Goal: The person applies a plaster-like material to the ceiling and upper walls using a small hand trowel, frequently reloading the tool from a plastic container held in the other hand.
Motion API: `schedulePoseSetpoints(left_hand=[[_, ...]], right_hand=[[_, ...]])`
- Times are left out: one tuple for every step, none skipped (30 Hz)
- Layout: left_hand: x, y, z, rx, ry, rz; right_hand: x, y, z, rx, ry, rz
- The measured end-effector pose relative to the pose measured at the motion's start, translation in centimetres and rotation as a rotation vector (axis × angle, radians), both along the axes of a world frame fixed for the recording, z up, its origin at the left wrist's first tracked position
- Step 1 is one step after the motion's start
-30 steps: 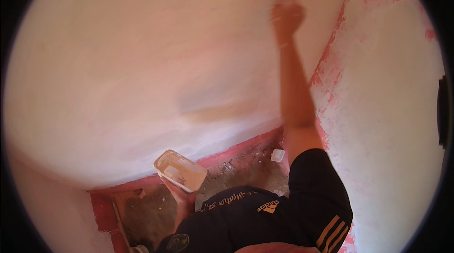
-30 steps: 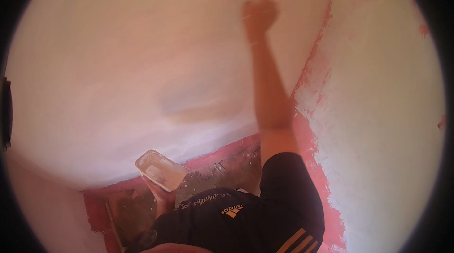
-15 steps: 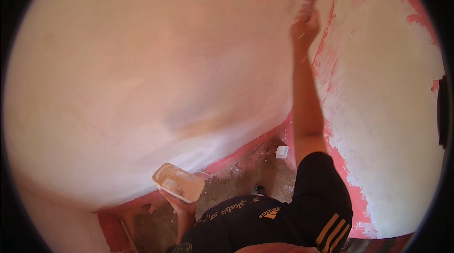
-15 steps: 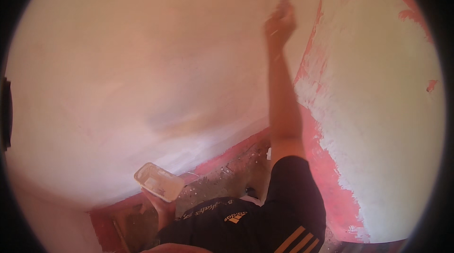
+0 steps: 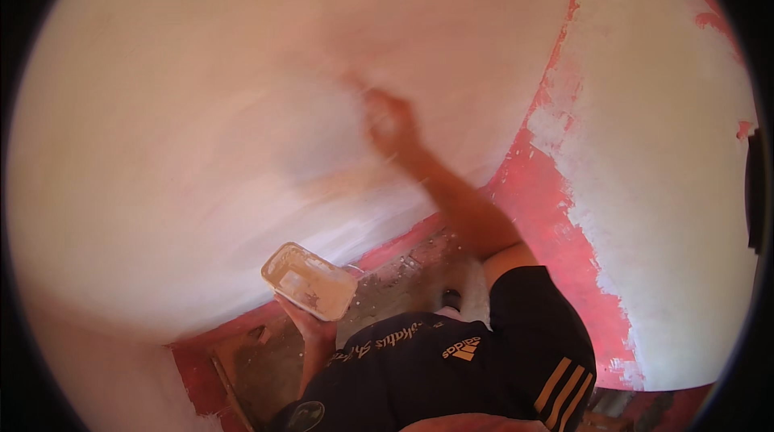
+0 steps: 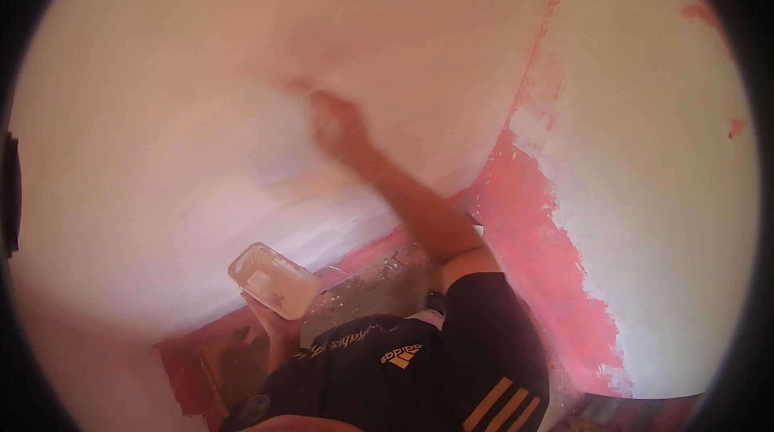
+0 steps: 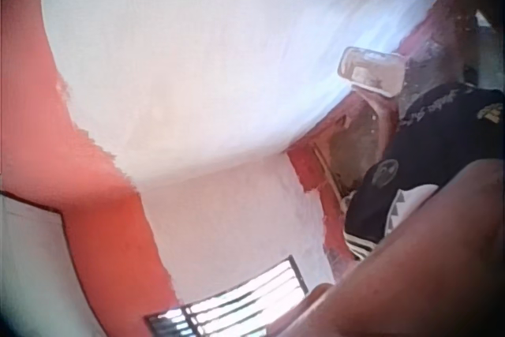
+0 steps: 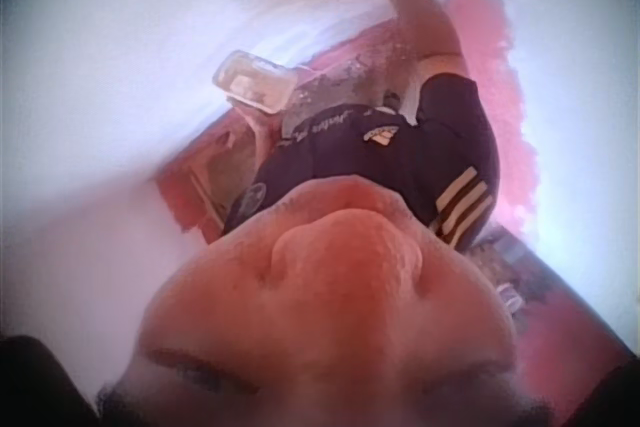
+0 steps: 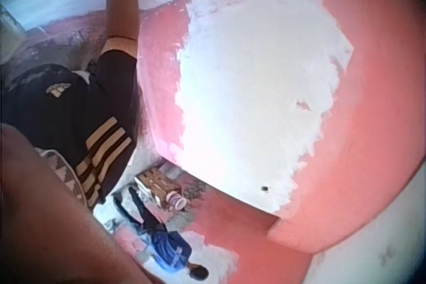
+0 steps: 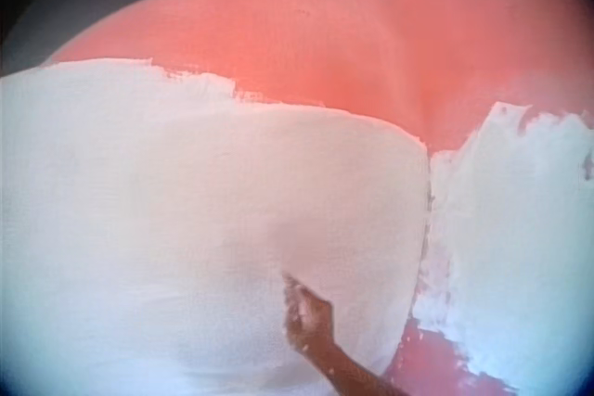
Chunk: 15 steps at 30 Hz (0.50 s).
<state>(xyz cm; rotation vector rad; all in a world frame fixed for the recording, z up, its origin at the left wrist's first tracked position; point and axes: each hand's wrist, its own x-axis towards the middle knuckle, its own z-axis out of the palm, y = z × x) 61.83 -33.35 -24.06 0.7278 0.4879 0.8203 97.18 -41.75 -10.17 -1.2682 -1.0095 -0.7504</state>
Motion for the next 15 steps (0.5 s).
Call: schedulePoseSetpoints(left_hand=[[-0.1,0.7,-0.9,-0.001,-0.024,-0.006],[0.2,1.1,-1.5,-0.008,-0.068,-0.021],[0.6,1.2,-2.1,0.000,-0.065,-0.003],[1.0,1.3,-2.8,0.034,-0.067,0.035],[1.3,1.3,-3.2,0.064,-0.093,0.048],[1.7,1.3,-3.6,0.057,-0.052,0.094],[2.2,1.2,-3.7,0.035,-0.027,0.124],[2.4,1.4,-3.7,-0.033,-0.008,0.182],[2.5,1.8,-3.8,0.014,-0.010,0.144],[2.6,2.1,-3.8,0.099,-0.050,0.052],[2.1,2.3,-4.1,0.172,-0.093,-0.044],[1.7,2.4,-4.2,0.165,-0.071,-0.022],[0.9,2.8,-4.6,0.103,-0.054,-0.013],[-0.1,3.3,-5.0,0.043,-0.064,0.000],[-0.2,3.3,-5.4,-0.002,-0.087,0.067]], right_hand=[[3.9,-2.2,0.0,0.066,0.100,-0.171],[8.2,-4.5,0.3,0.136,0.294,-0.263],[12.8,-6.3,0.6,0.225,0.408,-0.374],[16.8,-7.4,0.9,0.349,0.491,-0.406],[19.4,-6.7,0.9,0.372,0.437,-0.380],[20.6,-5.5,0.8,0.346,0.248,-0.626],[20.1,-3.2,0.4,0.309,0.171,-0.793],[17.7,0.0,-0.5,0.222,0.089,-0.770],[13.8,3.6,-1.9,0.211,-0.028,-0.692],[9.1,7.1,-3.3,0.186,-0.067,-0.514],[4.3,9.8,-4.9,0.067,-0.102,-0.356],[-0.3,12.1,-6.6,-0.011,-0.050,-0.218],[-3.3,12.6,-8.0,-0.023,-0.029,-0.091],[-5.3,12.7,-9.0,-0.128,-0.033,0.039],[-5.1,11.7,-9.3,-0.128,0.056,0.058]])
